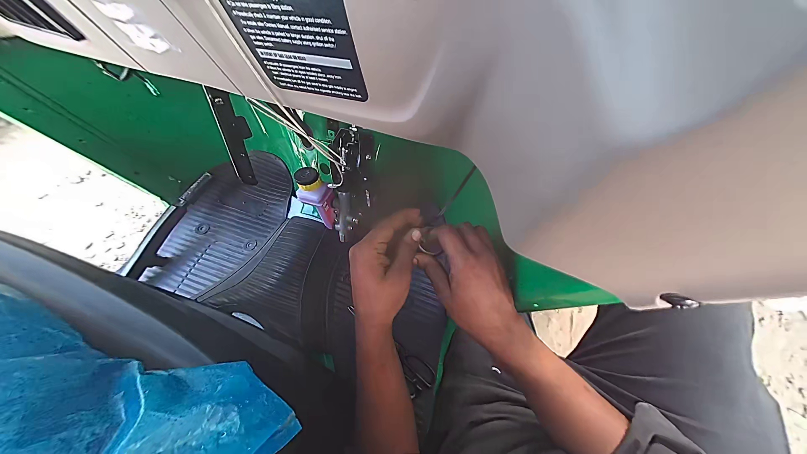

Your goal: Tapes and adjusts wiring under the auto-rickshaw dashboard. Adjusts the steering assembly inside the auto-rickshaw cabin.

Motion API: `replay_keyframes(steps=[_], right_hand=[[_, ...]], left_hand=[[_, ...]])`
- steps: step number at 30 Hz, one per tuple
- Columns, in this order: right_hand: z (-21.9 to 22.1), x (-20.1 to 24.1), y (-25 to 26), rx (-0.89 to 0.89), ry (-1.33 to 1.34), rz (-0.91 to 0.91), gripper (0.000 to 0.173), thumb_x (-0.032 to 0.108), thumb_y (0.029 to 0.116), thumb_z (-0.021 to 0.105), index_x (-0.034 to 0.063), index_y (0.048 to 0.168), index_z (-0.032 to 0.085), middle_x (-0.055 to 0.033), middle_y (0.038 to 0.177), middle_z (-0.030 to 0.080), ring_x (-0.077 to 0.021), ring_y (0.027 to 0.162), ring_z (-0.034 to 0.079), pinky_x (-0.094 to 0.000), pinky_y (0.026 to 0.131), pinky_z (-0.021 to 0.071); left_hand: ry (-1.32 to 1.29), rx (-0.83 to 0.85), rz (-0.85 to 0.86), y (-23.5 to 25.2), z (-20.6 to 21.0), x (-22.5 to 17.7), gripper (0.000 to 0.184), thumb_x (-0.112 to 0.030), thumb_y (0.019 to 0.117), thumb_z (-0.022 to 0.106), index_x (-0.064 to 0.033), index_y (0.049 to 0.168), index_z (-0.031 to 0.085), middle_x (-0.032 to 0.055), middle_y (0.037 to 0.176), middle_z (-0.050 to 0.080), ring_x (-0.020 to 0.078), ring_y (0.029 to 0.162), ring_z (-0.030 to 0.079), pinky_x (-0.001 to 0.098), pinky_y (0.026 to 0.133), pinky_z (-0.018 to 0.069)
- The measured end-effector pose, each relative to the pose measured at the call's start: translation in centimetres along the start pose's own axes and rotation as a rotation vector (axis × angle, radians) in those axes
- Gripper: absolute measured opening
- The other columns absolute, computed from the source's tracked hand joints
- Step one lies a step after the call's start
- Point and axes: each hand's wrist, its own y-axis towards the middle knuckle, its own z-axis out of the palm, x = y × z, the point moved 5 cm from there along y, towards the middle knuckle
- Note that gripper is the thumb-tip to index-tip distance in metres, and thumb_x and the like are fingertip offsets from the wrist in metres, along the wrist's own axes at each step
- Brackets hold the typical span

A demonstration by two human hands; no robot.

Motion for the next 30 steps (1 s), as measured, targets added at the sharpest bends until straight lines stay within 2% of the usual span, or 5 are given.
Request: replay_keyframes(steps=[4, 9, 13, 20, 30], right_hand=[[-0.2, -0.5, -0.1, -0.122, 0.207, 0.009, 0.043, 0.044, 0.0887, 0.079, 0.0111, 0.112, 0.066, 0.0015, 0.084, 0.063, -0.0103, 0.071, 0.06, -0.0287, 0.062, 0.054], [0.8, -1.0, 0.1, -0.126, 0.476, -0.005, 0.028, 0.027, 0.093, 0.077, 0.0099, 0.111, 0.063, 0.003, 0.084, 0.065, -0.0048, 0.068, 0.062, -0.0221, 0.06, 0.0559], [1.3, -1.7, 0.3, -0.194, 0.795, 0.058, 0.007, 0.009, 0.1008, 0.064, 0.0061, 0.107, 0.063, -0.0031, 0.085, 0.066, -0.0127, 0.069, 0.065, -0.0279, 0.059, 0.0589], [2.0, -1.3, 1.4, -0.167, 0.942, 0.149, 0.024, 0.01, 0.099, 0.068, 0.0045, 0.123, 0.065, -0.0058, 0.092, 0.067, -0.014, 0.073, 0.064, -0.0258, 0.062, 0.0565], [2.9, -1.7, 2.4, -0.081, 1.054, 0.18, 0.008, 0.009, 0.1001, 0.065, 0.0025, 0.1, 0.071, -0.007, 0.093, 0.07, -0.0124, 0.074, 0.064, -0.0249, 0.064, 0.0552]], left_hand=[[-0.457, 0.233, -0.041, -0.1, -0.8, 2.4, 0.063, -0.043, 0.0928, 0.074, -0.0017, 0.138, 0.06, 0.0157, 0.131, 0.066, 0.025, 0.115, 0.067, 0.0384, 0.096, 0.0583], [-0.568, 0.227, -0.063, 0.1, -0.1, 3.3, 0.084, -0.024, 0.0671, 0.096, -0.0013, 0.139, 0.059, 0.0154, 0.132, 0.065, 0.0247, 0.116, 0.067, 0.0385, 0.099, 0.0576], [-0.553, 0.057, -0.009, 0.1, 0.2, 3.5, 0.056, 0.002, 0.0784, 0.084, 0.0003, 0.131, 0.064, 0.0166, 0.124, 0.069, 0.0252, 0.109, 0.069, 0.038, 0.092, 0.0607], [-0.564, -0.093, 0.043, -0.1, -0.7, 2.8, 0.029, -0.002, 0.0952, 0.069, 0.0004, 0.124, 0.068, 0.0156, 0.118, 0.07, 0.024, 0.105, 0.071, 0.0384, 0.09, 0.0613], [-0.587, -0.134, -0.123, -0.2, 0.0, 3.6, 0.042, -0.005, 0.1024, 0.052, -0.0124, 0.144, 0.056, 0.01, 0.132, 0.062, 0.0181, 0.106, 0.067, 0.0325, 0.083, 0.0605]])
